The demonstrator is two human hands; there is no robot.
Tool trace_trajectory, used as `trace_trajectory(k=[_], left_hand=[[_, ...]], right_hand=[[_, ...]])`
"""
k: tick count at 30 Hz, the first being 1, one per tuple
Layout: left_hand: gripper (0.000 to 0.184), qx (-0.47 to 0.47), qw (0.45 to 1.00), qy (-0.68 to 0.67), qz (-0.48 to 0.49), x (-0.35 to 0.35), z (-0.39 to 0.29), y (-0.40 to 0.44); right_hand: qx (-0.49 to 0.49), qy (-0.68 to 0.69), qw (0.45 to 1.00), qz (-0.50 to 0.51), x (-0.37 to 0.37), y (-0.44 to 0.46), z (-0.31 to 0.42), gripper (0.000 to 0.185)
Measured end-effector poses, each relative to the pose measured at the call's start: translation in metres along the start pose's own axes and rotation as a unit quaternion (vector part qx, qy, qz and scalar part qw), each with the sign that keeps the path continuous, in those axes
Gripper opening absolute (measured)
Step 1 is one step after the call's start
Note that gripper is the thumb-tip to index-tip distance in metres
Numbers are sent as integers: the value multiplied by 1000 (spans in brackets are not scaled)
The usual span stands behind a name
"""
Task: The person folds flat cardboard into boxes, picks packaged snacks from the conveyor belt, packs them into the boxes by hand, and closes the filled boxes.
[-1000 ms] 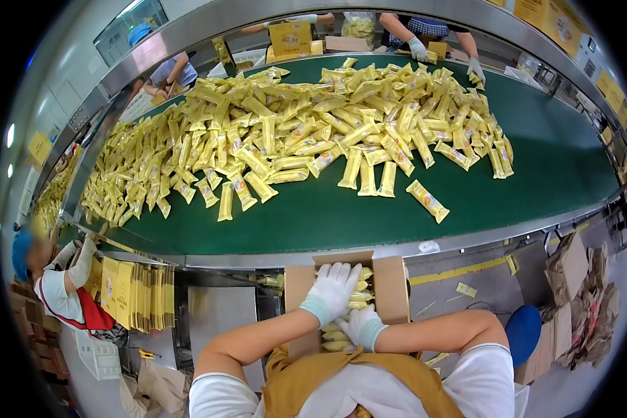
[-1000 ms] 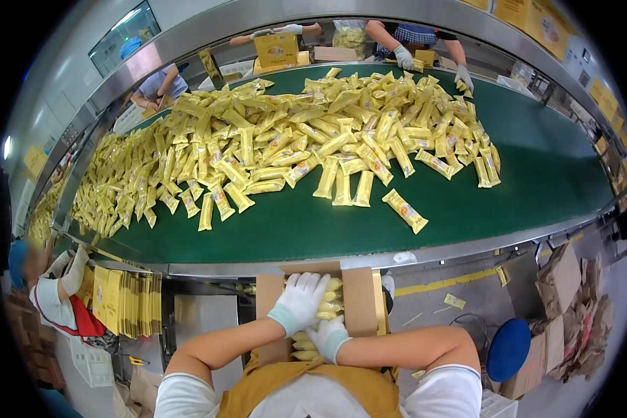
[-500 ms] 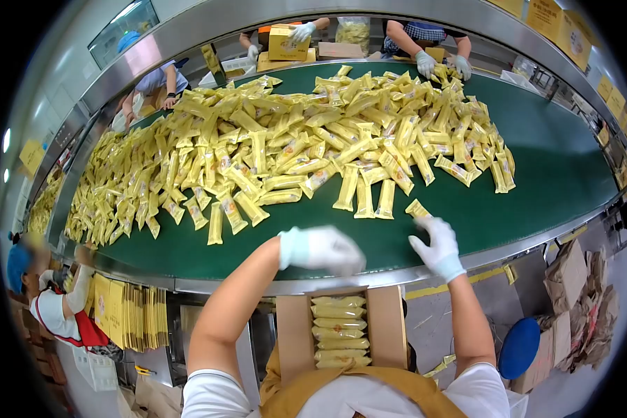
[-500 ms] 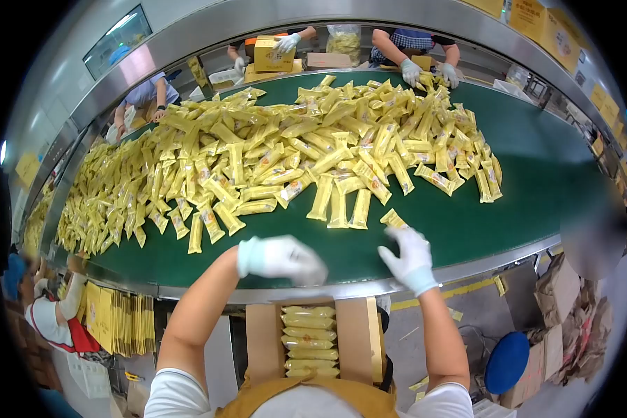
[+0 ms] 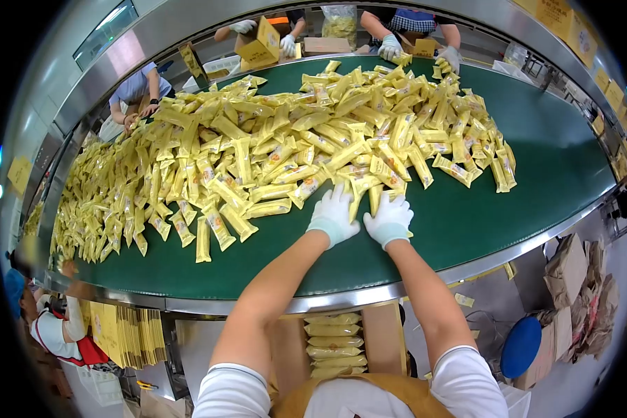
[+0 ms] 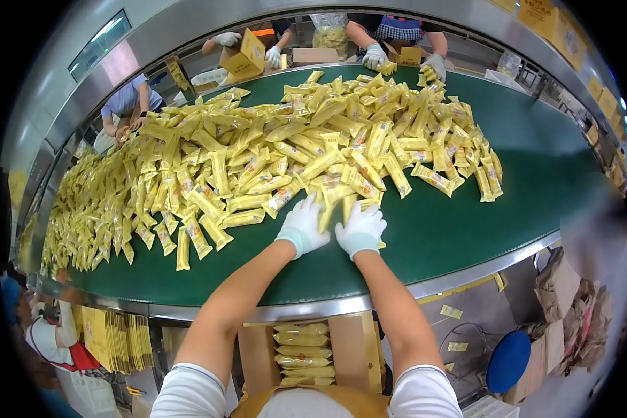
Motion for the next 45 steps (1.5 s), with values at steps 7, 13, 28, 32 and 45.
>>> trace_trajectory(k=[7,13,28,32,45], left_hand=[[52,-121,992,-19,12,25,43,-130],[38,-67,980,-159,-95,40,90,-185],[73,151,987,-28,48,14,69,-182],[57,120,991,-20,49,14,73,-173],[84,-102,980,166,-26,25,52,-212]], right_hand=[[320,105,941,-36,25,-84,0,55],[260,140,955,12,24,-96,-59,47],[256,34,964,58,21,-102,17,43],[316,85,944,-39,23,-112,14,41],[427,34,896,-119,57,-169,20,67]])
Point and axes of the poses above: each hand's wrist, its own y-axis towards the middle knuckle, its own x-axis out of the back of the hand, z = x × y, the point moved 10 cm from there along y, towards the middle knuckle, and after that the axes turned 8 degrees about -y, right-handed, at the moved point
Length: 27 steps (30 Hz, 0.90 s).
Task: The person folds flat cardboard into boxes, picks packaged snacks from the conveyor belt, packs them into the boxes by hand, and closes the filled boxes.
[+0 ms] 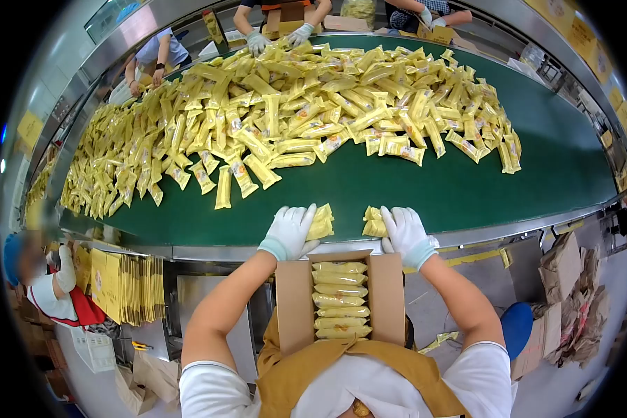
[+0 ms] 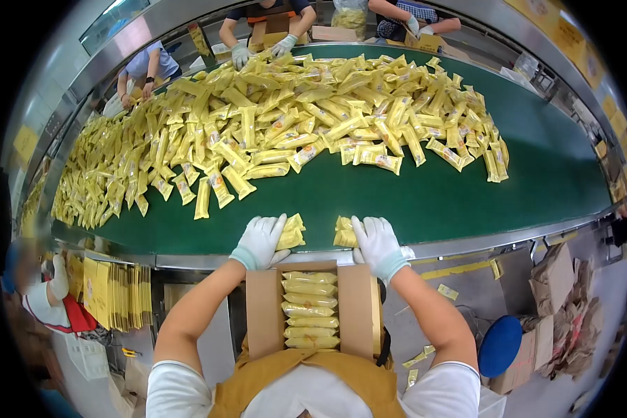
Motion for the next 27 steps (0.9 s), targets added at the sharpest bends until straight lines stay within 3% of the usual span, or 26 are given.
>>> trace_trajectory(k=[2,4,5,7,8,9,11,12,17,23,24,27], left_hand=[[85,-49,998,9,-29,-5,1,-7],[85,-32,999,-14,15,-12,9,-10],[85,-22,999,-24,35,-15,15,-11],[83,113,983,-141,15,2,46,-23],[82,181,963,-198,2,7,64,-34],[83,232,932,-271,-63,16,83,-48],[85,201,923,-279,-175,47,91,-71],[87,178,915,-300,-203,62,84,-79],[89,47,904,-391,-170,120,-17,-89],[81,-34,918,-395,15,66,-112,-96],[79,-46,930,-364,16,56,-121,-99],[75,-77,957,-279,5,30,-131,-101]], right_hand=[[-3,30,999,41,-5,3,-9,66],[-40,112,985,129,-13,3,-21,66],[-105,165,978,75,-1,0,-38,67],[-225,274,934,-32,29,-9,-59,69],[-287,360,886,-55,44,-19,-65,69],[-272,405,870,-76,71,-19,-55,66],[-79,283,953,-78,136,-6,-5,62],[-12,261,965,3,143,0,27,58],[241,229,903,271,96,-27,174,47],[286,242,896,240,39,-70,236,38],[298,254,920,18,16,-85,243,36],[264,278,914,131,28,-79,237,36]])
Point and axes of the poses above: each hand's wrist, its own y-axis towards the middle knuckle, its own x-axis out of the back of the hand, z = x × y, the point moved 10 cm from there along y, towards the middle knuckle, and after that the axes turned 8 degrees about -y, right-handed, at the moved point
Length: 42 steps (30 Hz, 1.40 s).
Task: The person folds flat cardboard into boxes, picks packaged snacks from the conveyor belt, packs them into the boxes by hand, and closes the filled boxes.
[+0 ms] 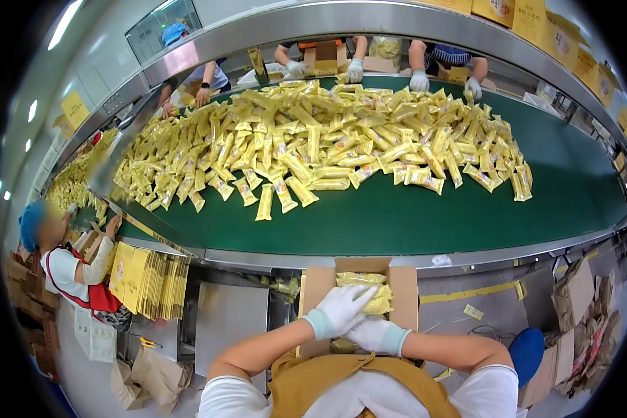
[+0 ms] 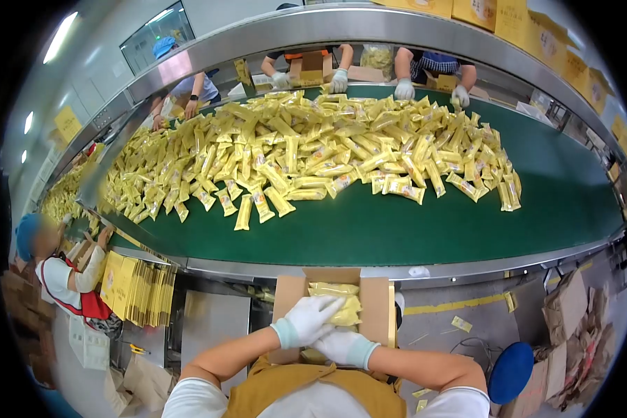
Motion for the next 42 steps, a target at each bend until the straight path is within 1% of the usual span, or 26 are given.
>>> trace_trajectory(k=[3,5,6,8,9,10,11,12,14,15,16,18,21,22,24,26,27,30,31,33,35,36,37,38,39,42], left_hand=[[66,-16,998,44,-29,-7,4,-5],[62,-3,993,107,44,-19,-3,-12],[60,5,987,137,78,-27,-4,-17],[64,-14,988,147,50,-32,-9,-22],[66,-12,988,142,57,-32,-12,-22],[69,-9,988,137,64,-33,-16,-24],[84,13,985,140,100,-44,-18,-27],[88,20,982,151,111,-51,-19,-29],[96,36,976,175,126,-56,-18,-27],[102,72,967,173,175,-59,-16,-25],[102,74,966,175,175,-58,-17,-25],[102,73,965,178,178,-57,-17,-26],[98,58,973,158,158,-51,-20,-28],[97,47,977,144,147,-51,-22,-30],[83,-11,998,43,-35,-17,-29,-40],[75,-41,977,-52,-205,26,-31,-64],[60,0,949,-51,-312,57,-31,-81],[52,96,852,-128,-498,87,18,-128],[48,125,830,-223,-496,80,46,-132],[41,177,759,-407,-476,50,100,-137],[40,281,838,-369,-286,6,117,-129],[40,325,863,-341,-184,-24,128,-126],[41,350,867,-330,-127,-48,134,-123],[42,363,869,-322,-96,-64,142,-116],[43,374,868,-318,-81,-77,147,-108],[45,369,868,-321,-85,-84,159,-79]], right_hand=[[-3,-16,998,67,12,-13,1,34],[9,-16,998,60,41,-24,8,28],[-12,-36,994,101,51,-26,7,27],[-56,-72,978,185,70,-32,0,24],[-152,-62,977,133,74,-39,-24,25],[-204,-81,976,-2,101,-39,-42,29],[-246,-95,955,-137,130,-45,-56,32],[-280,-103,916,-268,154,-56,-67,36],[-346,-155,863,-333,146,-58,-101,48],[-398,-67,882,-245,115,-52,-139,59],[-422,-3,894,-154,100,-36,-157,56],[-497,31,867,19,64,-24,-186,53],[-449,46,891,-48,56,-22,-193,54],[-453,22,890,-45,67,-23,-179,47],[-343,-21,924,-167,97,-24,-143,32],[-273,-39,936,-217,123,-33,-111,18],[-251,-68,932,-254,142,-38,-93,12],[-246,-74,892,-372,181,-68,-70,13],[-245,-85,877,-405,195,-75,-63,14],[-353,-59,842,-404,177,-100,-97,14],[-459,18,786,-412,161,-122,-122,13],[-472,31,779,-411,156,-124,-130,14],[-486,44,770,-410,146,-128,-139,14],[-501,57,760,-409,140,-131,-148,16],[-465,42,791,-395,142,-123,-146,20],[-453,56,807,-375,155,-107,-146,23]])
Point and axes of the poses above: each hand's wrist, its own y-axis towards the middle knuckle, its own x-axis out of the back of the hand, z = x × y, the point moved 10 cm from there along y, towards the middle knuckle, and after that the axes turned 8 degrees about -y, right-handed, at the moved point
